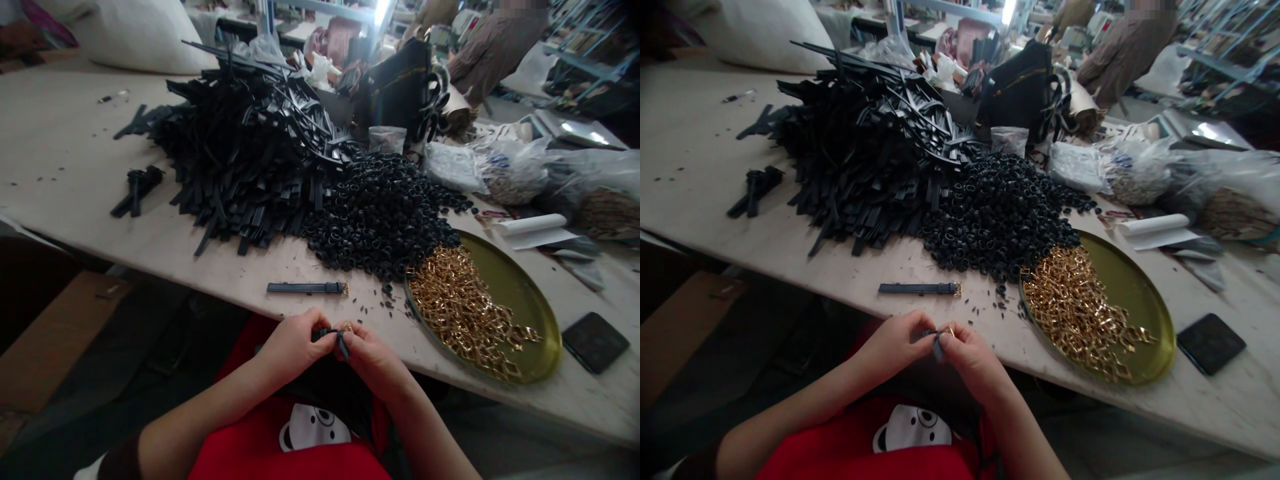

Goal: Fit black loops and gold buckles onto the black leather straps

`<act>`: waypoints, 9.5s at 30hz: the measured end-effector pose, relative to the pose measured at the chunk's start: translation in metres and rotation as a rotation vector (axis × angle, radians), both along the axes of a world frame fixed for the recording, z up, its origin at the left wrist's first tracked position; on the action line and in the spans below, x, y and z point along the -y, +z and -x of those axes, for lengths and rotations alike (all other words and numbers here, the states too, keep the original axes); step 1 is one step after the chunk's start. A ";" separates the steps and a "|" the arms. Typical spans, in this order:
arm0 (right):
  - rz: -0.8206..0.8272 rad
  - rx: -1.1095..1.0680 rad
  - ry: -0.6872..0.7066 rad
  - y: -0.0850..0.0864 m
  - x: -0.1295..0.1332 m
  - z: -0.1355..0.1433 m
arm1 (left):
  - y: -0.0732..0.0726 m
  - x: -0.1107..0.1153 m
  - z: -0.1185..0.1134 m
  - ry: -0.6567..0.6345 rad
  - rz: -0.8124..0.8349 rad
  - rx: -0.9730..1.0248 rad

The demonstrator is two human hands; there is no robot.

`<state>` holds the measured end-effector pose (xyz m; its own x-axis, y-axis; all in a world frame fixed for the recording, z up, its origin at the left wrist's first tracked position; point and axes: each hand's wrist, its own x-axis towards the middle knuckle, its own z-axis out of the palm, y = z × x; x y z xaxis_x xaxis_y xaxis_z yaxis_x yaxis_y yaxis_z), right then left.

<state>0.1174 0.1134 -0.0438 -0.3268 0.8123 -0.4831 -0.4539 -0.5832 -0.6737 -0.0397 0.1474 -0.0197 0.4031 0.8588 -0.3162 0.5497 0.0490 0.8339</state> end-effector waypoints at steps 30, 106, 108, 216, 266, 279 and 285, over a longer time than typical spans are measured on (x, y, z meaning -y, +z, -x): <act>-0.699 0.901 0.388 0.025 0.025 -0.006 | 0.006 0.027 0.014 -0.112 0.400 0.307; -0.881 2.138 0.387 -0.003 -0.106 -0.058 | -0.002 -0.047 0.011 0.360 0.390 0.560; -0.888 2.114 0.374 -0.003 -0.107 -0.059 | 0.004 -0.045 0.014 0.390 0.355 0.591; -0.513 1.953 -0.151 0.012 -0.051 -0.139 | -0.013 -0.017 -0.024 0.004 0.224 0.249; -0.232 0.451 -0.340 -0.003 0.012 0.027 | -0.002 -0.001 -0.005 -0.088 0.092 0.236; -0.418 0.703 -0.287 -0.007 0.012 0.021 | -0.015 0.002 -0.005 0.019 0.350 0.296; -0.699 0.953 -0.291 0.001 0.025 0.016 | 0.003 0.016 0.001 -0.035 0.204 0.248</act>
<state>0.1012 0.0885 -0.0432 0.1578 0.9774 0.1408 0.3410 0.0798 -0.9367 -0.0408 0.1311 -0.0164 0.5174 0.7721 -0.3690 0.3352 0.2139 0.9175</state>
